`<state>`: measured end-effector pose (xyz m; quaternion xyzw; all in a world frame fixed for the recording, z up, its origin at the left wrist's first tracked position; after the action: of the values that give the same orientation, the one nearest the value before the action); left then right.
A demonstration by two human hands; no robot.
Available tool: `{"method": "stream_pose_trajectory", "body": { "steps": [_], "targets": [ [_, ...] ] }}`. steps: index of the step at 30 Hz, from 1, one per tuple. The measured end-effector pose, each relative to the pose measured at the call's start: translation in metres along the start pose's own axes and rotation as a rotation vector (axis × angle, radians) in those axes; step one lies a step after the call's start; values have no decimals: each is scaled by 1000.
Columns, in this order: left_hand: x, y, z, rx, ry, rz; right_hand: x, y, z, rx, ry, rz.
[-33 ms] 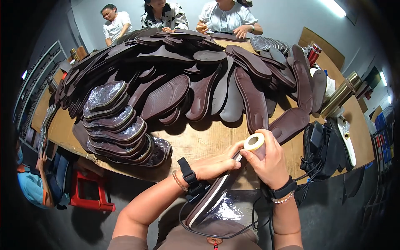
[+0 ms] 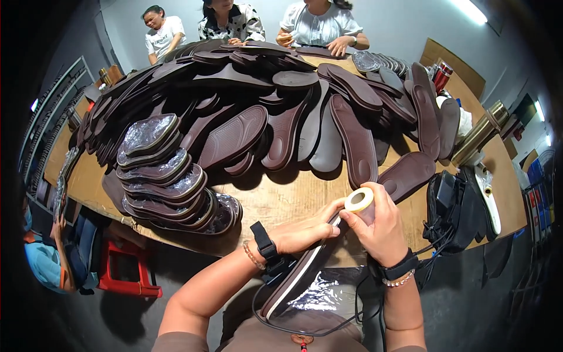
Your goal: The recorder applies tape and plastic wrapping to shoe insole components at a manufacturing workstation.
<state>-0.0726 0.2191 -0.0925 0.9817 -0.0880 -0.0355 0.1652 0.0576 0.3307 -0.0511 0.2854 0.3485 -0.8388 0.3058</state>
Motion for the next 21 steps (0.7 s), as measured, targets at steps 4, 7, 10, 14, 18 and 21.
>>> {"method": "stream_pose_trajectory", "body": {
  "steps": [4,7,10,14,18,21],
  "targets": [
    [3,-11,7,305,33,-23,-6,5,-2,5,-3,22],
    [5,-17,15,409,86,-16,-12,8,1,-1,-27,34],
    [7,-26,21,423,154,38,-15,12,-2,-11,-32,34],
    [10,-36,21,403,172,78,-19,21,-11,29,-58,32],
    [10,-37,22,426,180,98,-22,25,-12,24,-56,16],
    [9,-32,20,440,194,92,-24,26,-11,23,-55,9]
  ]
}}
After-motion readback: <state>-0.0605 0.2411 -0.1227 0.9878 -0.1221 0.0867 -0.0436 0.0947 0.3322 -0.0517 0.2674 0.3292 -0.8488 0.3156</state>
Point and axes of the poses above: each hand's wrist, its own y-axis away from the middle knuckle, its own x-axis out of the palm, z = x × y, the point moved 5 cm from there along -y, towards the middle knuckle, and after that the axes turned 3 degrees about x, right-handed, at the moved point
